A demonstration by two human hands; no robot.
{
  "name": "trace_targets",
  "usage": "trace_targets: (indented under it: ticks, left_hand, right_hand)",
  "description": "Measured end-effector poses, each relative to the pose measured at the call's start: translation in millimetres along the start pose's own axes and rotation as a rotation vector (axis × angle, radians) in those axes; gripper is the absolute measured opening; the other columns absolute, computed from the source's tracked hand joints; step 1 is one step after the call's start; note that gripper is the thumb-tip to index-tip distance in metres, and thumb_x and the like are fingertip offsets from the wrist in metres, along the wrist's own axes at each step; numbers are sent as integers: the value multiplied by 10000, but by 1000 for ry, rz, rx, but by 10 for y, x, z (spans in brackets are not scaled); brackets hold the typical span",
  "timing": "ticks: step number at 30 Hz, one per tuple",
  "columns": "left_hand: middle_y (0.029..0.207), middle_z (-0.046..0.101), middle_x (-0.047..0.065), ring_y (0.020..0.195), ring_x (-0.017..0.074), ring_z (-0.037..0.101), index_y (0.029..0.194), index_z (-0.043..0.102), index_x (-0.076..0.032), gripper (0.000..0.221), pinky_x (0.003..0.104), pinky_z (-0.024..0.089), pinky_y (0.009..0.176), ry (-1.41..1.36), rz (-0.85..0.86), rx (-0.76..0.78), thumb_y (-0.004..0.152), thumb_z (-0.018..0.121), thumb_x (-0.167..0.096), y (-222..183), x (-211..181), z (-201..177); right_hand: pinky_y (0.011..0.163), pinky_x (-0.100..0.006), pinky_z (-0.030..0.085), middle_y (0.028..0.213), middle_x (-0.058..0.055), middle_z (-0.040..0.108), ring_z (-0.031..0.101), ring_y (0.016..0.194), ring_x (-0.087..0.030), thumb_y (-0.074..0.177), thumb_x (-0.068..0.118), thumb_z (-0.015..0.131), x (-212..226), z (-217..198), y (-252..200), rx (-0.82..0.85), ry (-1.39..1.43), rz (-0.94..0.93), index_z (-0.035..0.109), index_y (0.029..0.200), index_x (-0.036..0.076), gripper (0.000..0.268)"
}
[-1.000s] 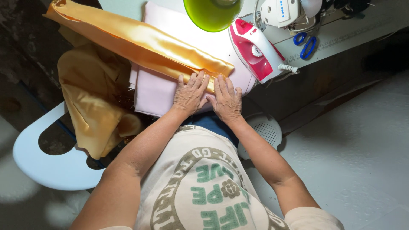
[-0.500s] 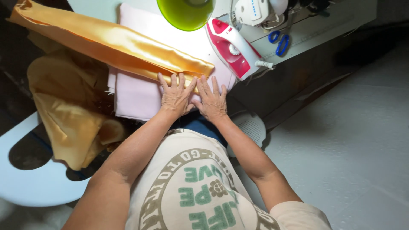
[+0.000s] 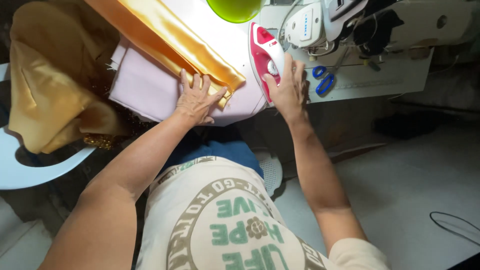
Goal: Ironing and trimming a piece of gold fabric on a work table
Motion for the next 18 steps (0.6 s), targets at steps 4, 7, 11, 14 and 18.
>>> trace_targets:
  ticks: [4,7,11,14,18]
  left_hand:
    - [1561,343,306,1401,538,346,1608,190,-430,1229,834,147,1073,82,-10,-57,579,735,-823,108,-5,182]
    - [1529,385,317,1381,523,374,1587,271,-441,1209,835,147,1067,58,3,-114,542,760,-802,87,-84,197]
    - [1559,361,285,1443,519,316,1608,230,-436,1164,838,70,1106,66,-31,-43,627,762,-764,111,5,123]
    - [1541,394,259,1454,501,304,1604,305,-438,1119,834,26,1139,30,-29,-46,644,808,-718,7,-28,156]
    - [1527,412,252,1445,489,310,1602,324,-436,1074,817,3,1151,41,-34,-49,674,775,-736,3,-30,106]
  right_hand:
    - [665,-453,591,1025,-129,729,711,854,-328,1024,352,523,398,-319,254,319,211,222,399,1308,191,349]
    - [608,-314,527,966,-44,612,575,736,-136,1020,289,402,493,-354,151,399,494,67,426,1391,106,414]
    - [854,-640,509,1117,-295,713,671,1011,-548,1001,487,358,462,-386,-359,291,222,-20,424,1514,286,554]
    - [881,-654,528,1058,-292,725,693,1000,-522,1014,498,398,465,-279,-904,295,227,-78,520,1466,303,507]
    - [830,-601,584,1085,-202,743,722,972,-457,1052,459,413,475,-25,-1148,247,187,-154,545,1438,299,438]
Point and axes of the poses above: each hand's wrist, its own y-axis towards the middle knuckle, its own z-axis out of the palm, x = y × z, the point moved 8 cm from there along y, towards the middle knuckle
